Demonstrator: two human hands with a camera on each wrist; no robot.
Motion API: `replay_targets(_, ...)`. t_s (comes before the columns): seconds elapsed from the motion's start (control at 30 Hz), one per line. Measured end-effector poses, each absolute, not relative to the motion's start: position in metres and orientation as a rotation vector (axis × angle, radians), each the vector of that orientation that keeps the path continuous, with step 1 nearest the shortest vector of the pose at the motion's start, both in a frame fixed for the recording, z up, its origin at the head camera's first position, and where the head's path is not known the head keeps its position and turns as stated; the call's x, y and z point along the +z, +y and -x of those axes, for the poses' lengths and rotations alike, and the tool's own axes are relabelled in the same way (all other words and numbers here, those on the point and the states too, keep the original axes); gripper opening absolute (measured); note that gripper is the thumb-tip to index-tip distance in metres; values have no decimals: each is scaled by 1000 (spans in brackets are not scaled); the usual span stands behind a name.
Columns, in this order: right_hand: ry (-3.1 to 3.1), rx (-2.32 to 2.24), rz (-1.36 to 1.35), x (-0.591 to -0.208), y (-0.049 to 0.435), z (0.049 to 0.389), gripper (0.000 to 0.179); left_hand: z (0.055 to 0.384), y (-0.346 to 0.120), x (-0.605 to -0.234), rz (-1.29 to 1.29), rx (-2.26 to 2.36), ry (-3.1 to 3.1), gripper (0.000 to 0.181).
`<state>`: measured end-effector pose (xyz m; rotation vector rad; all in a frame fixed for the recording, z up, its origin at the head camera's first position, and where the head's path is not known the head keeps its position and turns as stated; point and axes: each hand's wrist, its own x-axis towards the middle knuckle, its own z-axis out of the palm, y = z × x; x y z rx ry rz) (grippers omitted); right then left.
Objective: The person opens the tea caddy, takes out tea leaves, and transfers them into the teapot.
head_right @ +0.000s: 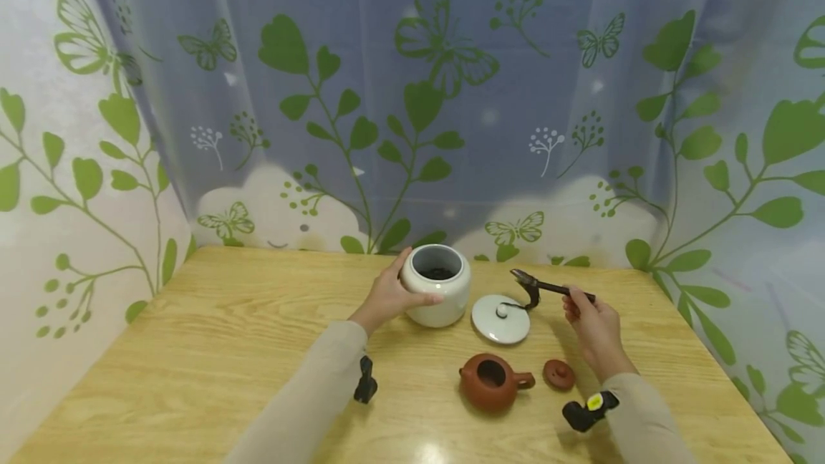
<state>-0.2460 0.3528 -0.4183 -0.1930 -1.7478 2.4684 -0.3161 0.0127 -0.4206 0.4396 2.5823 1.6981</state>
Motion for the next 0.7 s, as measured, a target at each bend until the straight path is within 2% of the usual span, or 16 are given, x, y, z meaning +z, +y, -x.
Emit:
replay_targets(0.23,-1578,2657,-93,-422,354,247,23,315,12,-420,-445,1707,2580,118)
replay_targets(0.47,-1672,2515,88,-417,349,248,9,314,12,-420,-444,1704,2576,117)
replay_targets(0.7,-1771,2481,-11,-411,344,249,18,315,12,-419,-442,1705,2567,118)
